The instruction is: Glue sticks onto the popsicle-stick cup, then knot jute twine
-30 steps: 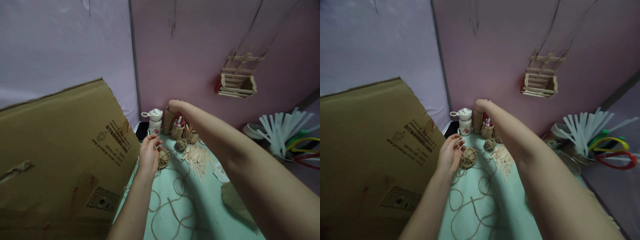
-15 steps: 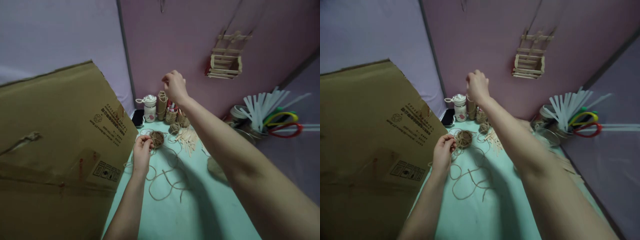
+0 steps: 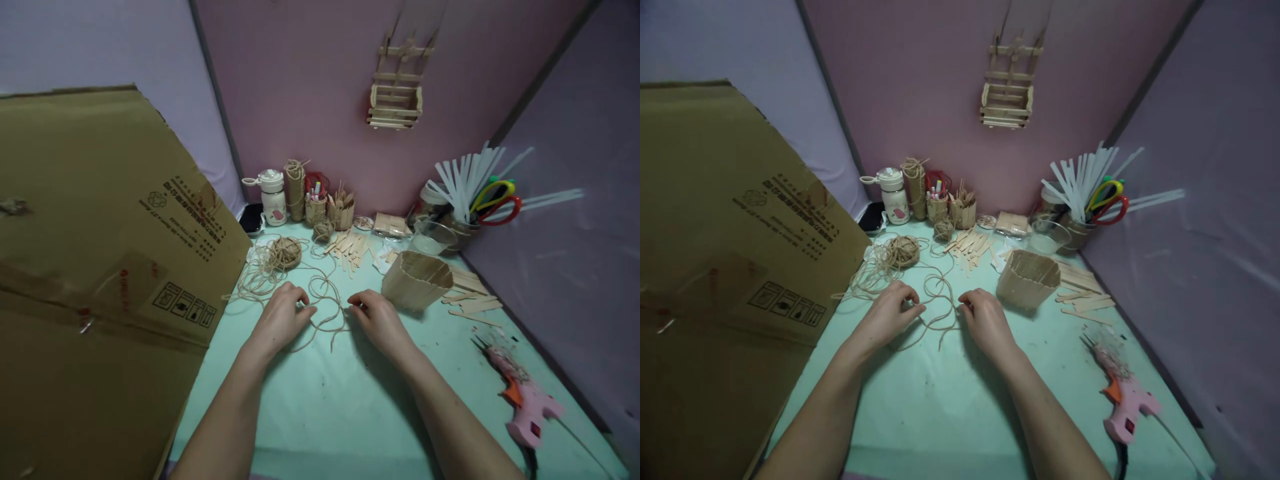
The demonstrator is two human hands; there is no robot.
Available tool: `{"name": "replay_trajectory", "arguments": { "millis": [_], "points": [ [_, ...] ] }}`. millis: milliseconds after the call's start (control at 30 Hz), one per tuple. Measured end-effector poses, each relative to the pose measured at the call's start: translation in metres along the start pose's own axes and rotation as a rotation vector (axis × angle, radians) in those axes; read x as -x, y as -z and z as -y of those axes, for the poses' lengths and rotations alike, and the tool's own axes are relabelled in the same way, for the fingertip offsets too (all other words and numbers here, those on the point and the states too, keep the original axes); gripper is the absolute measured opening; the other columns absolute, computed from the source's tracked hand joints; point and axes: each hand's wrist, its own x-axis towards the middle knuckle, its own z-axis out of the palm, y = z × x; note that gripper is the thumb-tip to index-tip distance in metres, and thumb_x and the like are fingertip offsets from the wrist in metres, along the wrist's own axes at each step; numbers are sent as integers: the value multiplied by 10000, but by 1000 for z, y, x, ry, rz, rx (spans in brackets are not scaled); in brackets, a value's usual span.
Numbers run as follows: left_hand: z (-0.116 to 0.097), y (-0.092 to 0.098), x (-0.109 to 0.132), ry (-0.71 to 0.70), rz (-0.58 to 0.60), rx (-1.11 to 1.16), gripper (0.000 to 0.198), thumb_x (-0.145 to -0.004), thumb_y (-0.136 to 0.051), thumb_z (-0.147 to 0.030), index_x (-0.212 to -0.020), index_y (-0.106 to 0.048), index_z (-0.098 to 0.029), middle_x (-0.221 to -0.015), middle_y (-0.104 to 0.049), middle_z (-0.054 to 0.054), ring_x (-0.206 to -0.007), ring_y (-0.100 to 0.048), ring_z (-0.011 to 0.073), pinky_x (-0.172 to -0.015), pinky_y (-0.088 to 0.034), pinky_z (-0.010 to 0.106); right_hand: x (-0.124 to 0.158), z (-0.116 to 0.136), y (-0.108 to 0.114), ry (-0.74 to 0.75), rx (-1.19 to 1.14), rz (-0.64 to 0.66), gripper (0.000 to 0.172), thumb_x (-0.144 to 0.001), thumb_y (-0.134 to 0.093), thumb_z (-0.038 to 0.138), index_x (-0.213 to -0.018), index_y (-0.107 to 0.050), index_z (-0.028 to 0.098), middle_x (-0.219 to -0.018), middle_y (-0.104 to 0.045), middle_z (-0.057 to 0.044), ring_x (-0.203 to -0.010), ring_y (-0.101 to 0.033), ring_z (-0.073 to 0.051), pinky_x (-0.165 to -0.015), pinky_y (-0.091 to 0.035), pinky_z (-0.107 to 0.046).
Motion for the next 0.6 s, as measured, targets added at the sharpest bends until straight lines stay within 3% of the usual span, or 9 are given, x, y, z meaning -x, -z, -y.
{"name": "replay_trajectory", "arguments": {
  "millis": [133,267,300,433,500,600],
  "points": [
    [-10,-10,5,-75,136,-27,199,-693,-691,-369,-787,-635,-203,-910,-547,63,-950,-515,255,-804,-406,338,11,-4,-3,24,8,56,60,-805,-575,290,-751,-597,275,-842,-625,-54,-870,-600,-272,-777,-480,-423],
    [-9,-20,2,-97,194,-18,35,-730,-616,-217,-701,-631,-207,-851,-568,60,-915,-515,240,-808,-393,334,15,-6,-2,22,100,187,51,-743,-653,244,-777,-618,226,-917,-607,-61,-912,-561,-246,-770,-444,-364],
    [-8,-20,0,-98,181,20,63,-734,-599,-192,-681,-630,-208,-836,-576,58,-900,-520,232,-802,-393,327,15,-5,-1,29,120,219,15,-748,-634,213,-754,-620,213,-906,-608,-62,-903,-556,-235,-763,-430,-348],
    [-1,-15,-9,7,22,295,40,-707,-634,-199,-669,-637,-210,-735,-600,30,-730,-532,181,-681,-399,280,26,6,19,38,90,304,157,-796,-491,154,-673,-570,211,-740,-598,-34,-727,-533,-181,-664,-385,-304],
    [1,-11,-13,119,-88,497,53,-703,-655,-231,-672,-624,-202,-655,-594,12,-632,-515,153,-607,-388,251,49,8,40,-45,60,305,184,-825,-436,199,-685,-548,244,-670,-576,-24,-617,-497,-183,-578,-362,-308],
    [-1,-4,-16,250,-218,812,138,-689,-696,-283,-700,-594,-190,-624,-605,10,-590,-532,130,-559,-392,216,104,-6,78,-68,-13,231,142,-805,-484,353,-715,-589,323,-699,-593,-46,-656,-552,-221,-603,-417,-348]
  ]
}}
